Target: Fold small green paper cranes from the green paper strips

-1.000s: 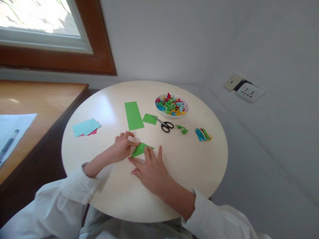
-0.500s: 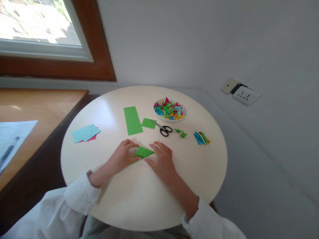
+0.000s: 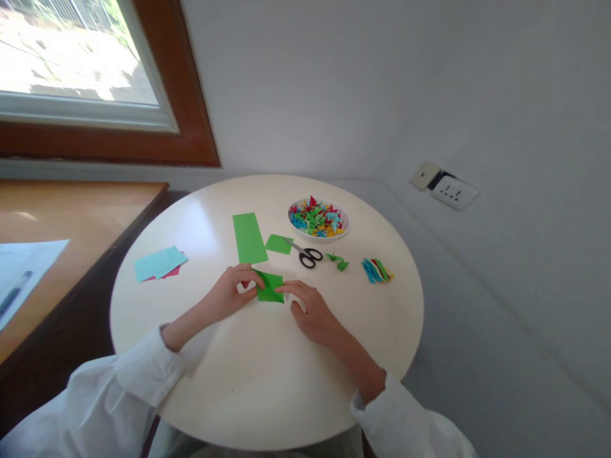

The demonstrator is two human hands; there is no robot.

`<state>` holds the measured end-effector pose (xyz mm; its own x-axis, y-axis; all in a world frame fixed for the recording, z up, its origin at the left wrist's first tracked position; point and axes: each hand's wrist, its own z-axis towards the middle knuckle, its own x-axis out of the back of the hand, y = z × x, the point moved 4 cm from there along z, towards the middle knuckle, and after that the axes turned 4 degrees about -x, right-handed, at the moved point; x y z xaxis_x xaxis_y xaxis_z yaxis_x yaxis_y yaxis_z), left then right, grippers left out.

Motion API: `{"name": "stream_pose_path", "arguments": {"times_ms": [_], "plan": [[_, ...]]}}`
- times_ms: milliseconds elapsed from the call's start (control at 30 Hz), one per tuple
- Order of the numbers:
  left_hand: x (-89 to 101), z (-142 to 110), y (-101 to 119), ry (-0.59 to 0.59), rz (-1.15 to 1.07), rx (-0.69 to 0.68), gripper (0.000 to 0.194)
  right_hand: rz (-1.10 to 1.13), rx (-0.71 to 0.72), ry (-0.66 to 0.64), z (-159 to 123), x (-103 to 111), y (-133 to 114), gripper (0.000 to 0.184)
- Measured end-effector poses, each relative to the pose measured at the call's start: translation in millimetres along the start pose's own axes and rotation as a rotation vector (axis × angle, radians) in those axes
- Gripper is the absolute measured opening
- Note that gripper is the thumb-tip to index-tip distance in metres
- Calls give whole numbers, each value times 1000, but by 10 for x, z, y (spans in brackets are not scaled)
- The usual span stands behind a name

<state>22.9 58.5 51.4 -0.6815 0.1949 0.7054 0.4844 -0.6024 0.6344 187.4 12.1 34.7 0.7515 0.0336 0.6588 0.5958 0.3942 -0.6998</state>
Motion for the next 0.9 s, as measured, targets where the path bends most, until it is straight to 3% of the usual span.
{"name": "stream_pose_path", "arguments": {"times_ms": [233,467,667,900], "plan": [[125,305,7,-45,-280,-91,15,-139,122,86,309,255,-65,44],[13,303,-178,-114,-663,57,11,-23,147,118,424,169,92,24],[-53,223,-281,-86,-573,-20,9,19,95,211,379,139,262,20],[-66,236,-361,19,-444,-22,9,66,56,197,382,117,275,14]]}}
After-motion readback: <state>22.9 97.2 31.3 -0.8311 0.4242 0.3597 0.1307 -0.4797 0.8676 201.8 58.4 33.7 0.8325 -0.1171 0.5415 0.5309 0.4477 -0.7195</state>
